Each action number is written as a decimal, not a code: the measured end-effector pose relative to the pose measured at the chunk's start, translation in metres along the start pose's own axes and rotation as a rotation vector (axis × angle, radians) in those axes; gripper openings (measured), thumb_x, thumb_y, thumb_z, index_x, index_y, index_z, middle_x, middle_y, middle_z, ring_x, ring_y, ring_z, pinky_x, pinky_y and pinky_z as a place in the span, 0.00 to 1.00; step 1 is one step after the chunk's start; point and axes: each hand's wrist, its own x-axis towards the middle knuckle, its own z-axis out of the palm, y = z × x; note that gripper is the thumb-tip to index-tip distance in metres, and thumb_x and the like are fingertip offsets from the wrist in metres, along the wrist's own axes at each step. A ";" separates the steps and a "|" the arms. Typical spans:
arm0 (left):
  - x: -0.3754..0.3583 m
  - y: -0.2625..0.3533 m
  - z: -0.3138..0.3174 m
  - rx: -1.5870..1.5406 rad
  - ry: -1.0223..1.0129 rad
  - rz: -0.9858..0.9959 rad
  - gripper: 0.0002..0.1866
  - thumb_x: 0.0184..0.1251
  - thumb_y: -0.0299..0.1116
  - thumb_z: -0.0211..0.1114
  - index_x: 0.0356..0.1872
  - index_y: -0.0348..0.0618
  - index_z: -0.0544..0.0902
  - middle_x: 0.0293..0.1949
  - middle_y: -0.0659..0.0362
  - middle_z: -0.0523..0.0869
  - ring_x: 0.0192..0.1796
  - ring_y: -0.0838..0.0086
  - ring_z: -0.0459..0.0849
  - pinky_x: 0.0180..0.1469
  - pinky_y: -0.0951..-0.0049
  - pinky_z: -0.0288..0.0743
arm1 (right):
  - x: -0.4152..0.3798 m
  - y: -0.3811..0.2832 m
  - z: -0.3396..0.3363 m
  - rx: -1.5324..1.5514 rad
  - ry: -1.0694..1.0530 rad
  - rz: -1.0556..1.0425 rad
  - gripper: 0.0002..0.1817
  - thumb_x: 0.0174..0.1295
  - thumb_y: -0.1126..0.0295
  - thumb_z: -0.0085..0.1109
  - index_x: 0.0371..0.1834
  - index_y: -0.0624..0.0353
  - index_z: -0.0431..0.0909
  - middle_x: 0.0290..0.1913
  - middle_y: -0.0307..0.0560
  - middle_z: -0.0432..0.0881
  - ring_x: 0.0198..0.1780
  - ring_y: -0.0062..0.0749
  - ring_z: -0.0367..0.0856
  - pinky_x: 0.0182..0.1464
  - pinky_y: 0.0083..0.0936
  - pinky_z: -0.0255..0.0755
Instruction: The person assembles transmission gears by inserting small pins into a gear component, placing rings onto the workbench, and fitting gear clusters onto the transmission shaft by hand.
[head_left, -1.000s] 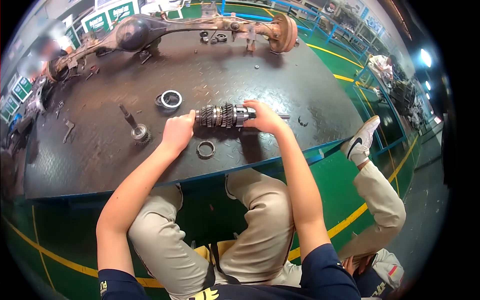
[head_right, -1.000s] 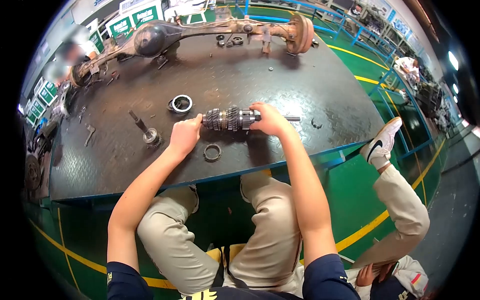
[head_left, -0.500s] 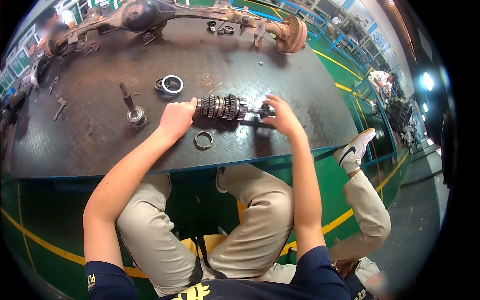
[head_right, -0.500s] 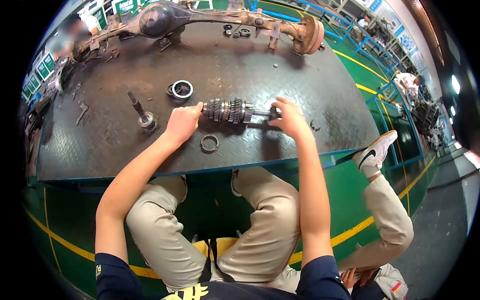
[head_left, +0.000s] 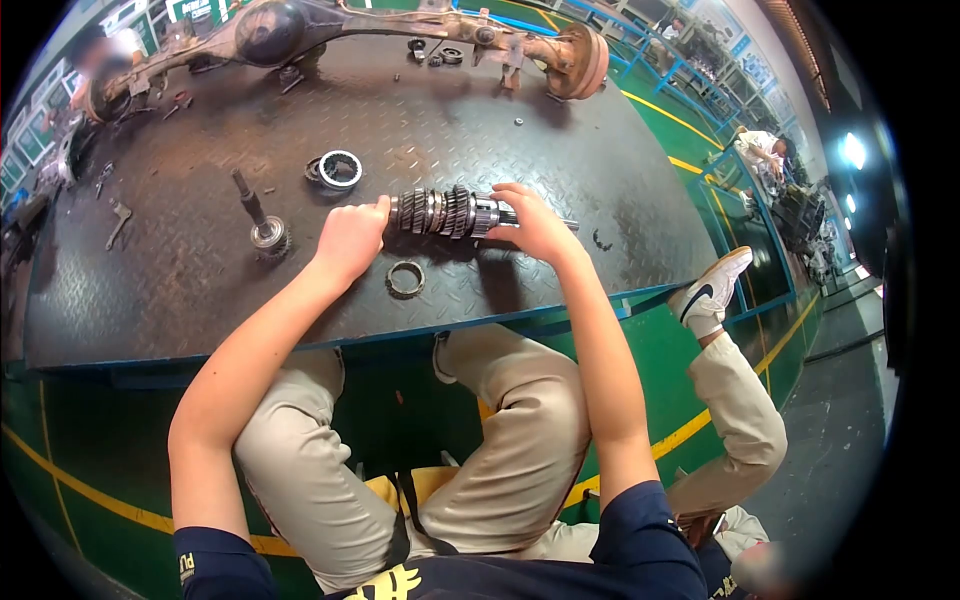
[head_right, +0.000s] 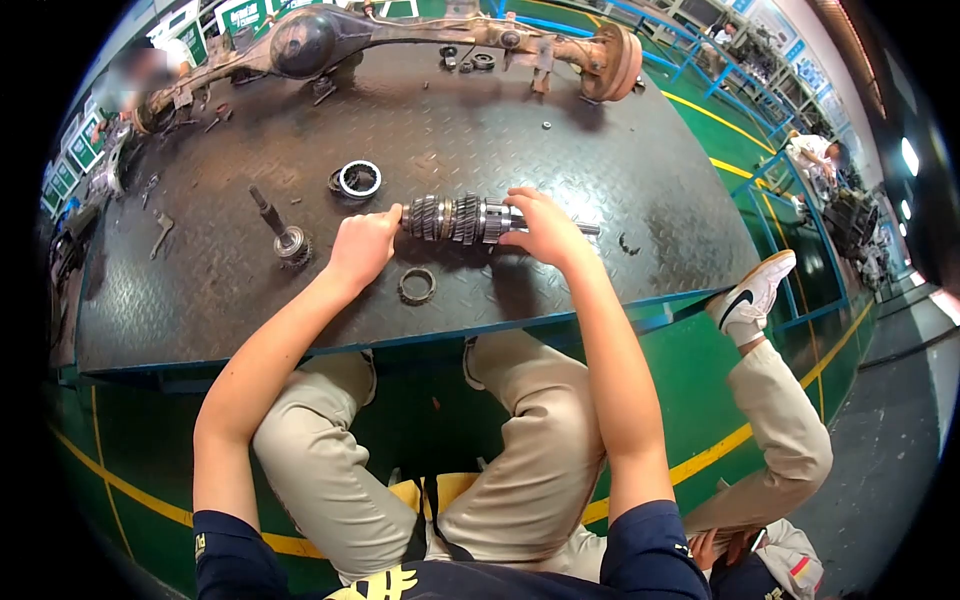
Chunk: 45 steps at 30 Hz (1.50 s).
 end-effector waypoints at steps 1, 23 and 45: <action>0.000 0.000 0.000 -0.002 0.000 -0.002 0.11 0.52 0.24 0.65 0.38 0.37 0.78 0.26 0.49 0.87 0.31 0.55 0.89 0.34 0.58 0.81 | -0.002 0.006 -0.004 0.007 -0.025 -0.011 0.32 0.48 0.67 0.77 0.59 0.63 0.78 0.67 0.56 0.75 0.68 0.55 0.72 0.70 0.41 0.67; 0.004 0.001 0.003 0.030 0.016 -0.005 0.07 0.55 0.22 0.62 0.36 0.37 0.80 0.27 0.49 0.87 0.31 0.54 0.88 0.34 0.57 0.82 | -0.022 0.034 -0.024 0.075 0.066 0.060 0.31 0.55 0.70 0.74 0.65 0.55 0.77 0.72 0.52 0.71 0.74 0.48 0.66 0.75 0.39 0.60; 0.006 0.002 -0.001 -0.015 0.019 -0.058 0.04 0.62 0.26 0.61 0.35 0.38 0.80 0.26 0.47 0.86 0.30 0.52 0.88 0.32 0.56 0.81 | -0.005 -0.002 -0.009 -0.005 -0.042 0.029 0.31 0.50 0.69 0.75 0.60 0.60 0.78 0.69 0.52 0.74 0.70 0.51 0.70 0.73 0.39 0.64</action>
